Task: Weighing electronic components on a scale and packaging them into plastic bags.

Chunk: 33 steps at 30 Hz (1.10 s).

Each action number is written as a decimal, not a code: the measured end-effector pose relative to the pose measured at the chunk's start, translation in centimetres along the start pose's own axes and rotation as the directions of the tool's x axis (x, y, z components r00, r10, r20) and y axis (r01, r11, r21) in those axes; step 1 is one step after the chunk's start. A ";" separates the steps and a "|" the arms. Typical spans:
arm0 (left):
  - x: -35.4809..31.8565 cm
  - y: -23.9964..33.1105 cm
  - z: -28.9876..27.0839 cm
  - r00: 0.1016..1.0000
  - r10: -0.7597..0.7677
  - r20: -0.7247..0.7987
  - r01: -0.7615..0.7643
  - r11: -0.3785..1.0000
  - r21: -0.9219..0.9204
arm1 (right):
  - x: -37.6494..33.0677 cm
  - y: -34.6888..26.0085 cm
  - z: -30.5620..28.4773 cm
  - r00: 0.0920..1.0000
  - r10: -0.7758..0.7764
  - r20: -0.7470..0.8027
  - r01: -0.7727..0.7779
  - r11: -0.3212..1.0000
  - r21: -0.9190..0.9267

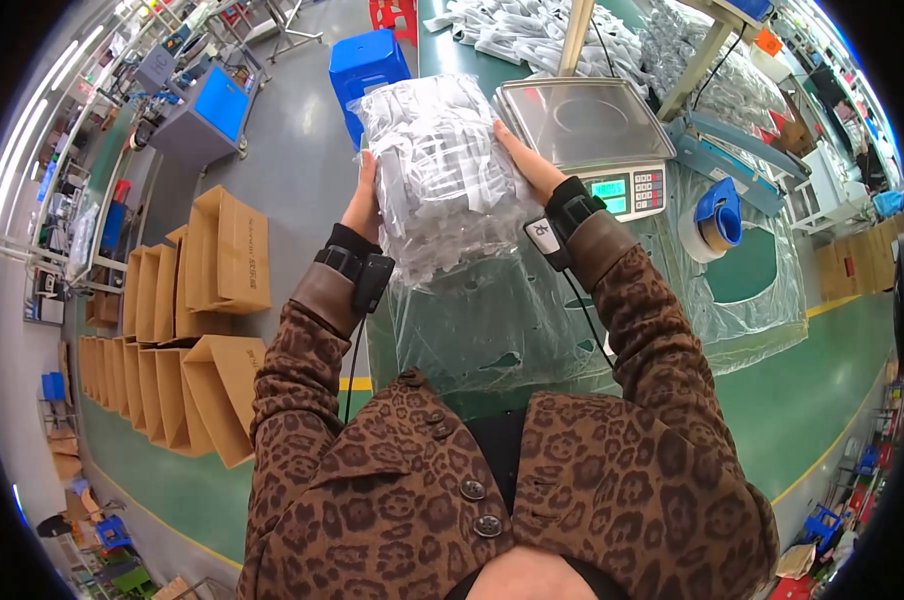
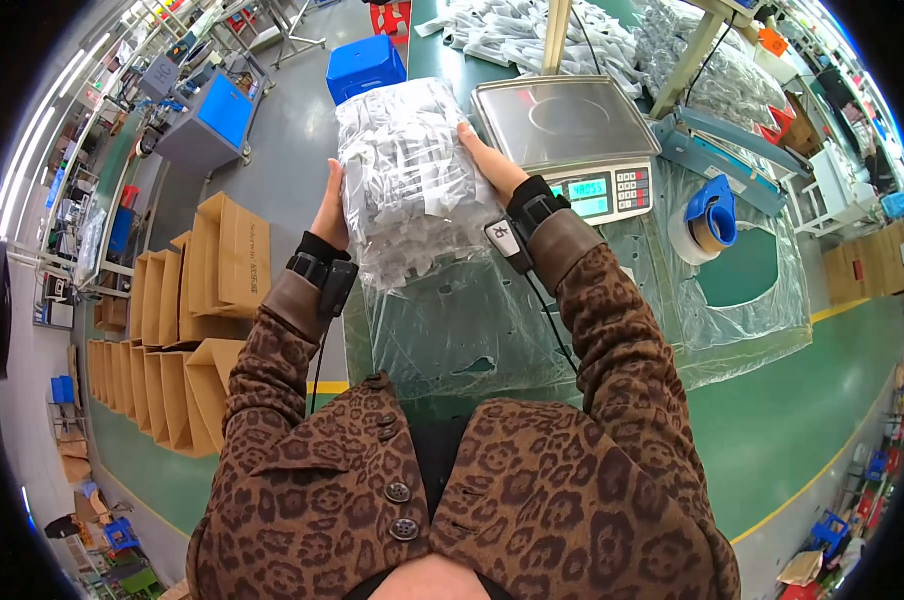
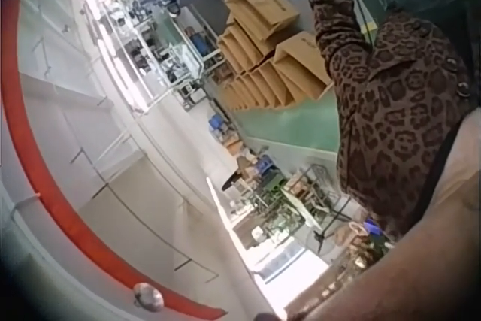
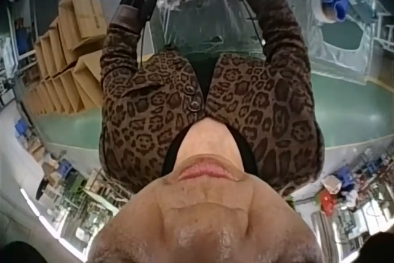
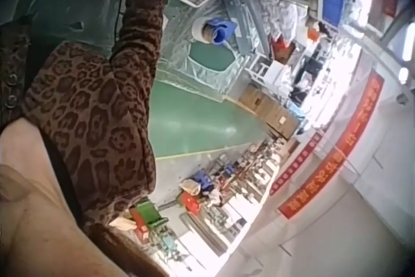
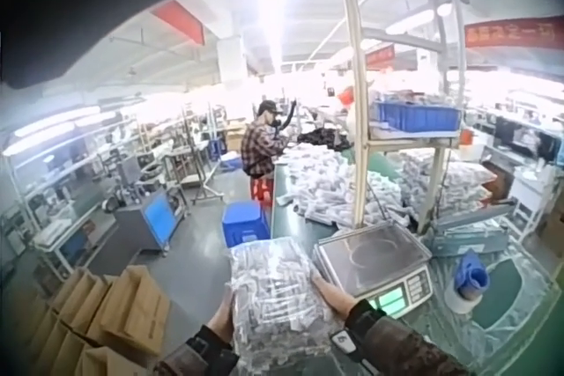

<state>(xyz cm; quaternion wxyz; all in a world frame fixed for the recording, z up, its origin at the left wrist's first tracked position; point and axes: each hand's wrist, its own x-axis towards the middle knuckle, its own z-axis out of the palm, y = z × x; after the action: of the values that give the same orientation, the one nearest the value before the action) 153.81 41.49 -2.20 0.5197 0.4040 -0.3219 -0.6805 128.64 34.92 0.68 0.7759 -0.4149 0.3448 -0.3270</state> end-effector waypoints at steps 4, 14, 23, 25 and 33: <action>0.2 -1.2 -0.7 0.997 0.079 0.011 -0.076 0.986 -0.146 | 0.0 0.1 0.7 1.000 0.015 -0.018 -0.014 1.000 0.010; -1.2 -1.0 1.3 0.997 0.077 -0.030 -0.083 0.951 -0.297 | 0.7 0.9 0.9 1.000 0.027 0.006 -0.027 0.999 0.021; -1.1 -2.4 1.8 0.971 0.198 -0.133 -0.229 0.933 -0.279 | 1.1 1.8 -0.5 1.000 -0.009 0.013 0.009 1.000 0.007; -1.6 -2.4 2.3 0.966 0.216 -0.141 -0.248 0.929 -0.275 | 0.0 1.1 0.3 0.999 0.035 0.014 -0.035 0.999 0.040; -3.5 -1.8 3.8 0.952 0.254 -0.171 -0.295 0.909 -0.293 | -0.7 -0.5 1.3 0.999 0.040 0.016 -0.041 0.997 0.064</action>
<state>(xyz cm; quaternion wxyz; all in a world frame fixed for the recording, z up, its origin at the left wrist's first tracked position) 150.10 45.39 -1.21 0.6878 0.3094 -0.2284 -0.6156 129.20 35.83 1.85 0.7978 -0.3852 0.3370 -0.3188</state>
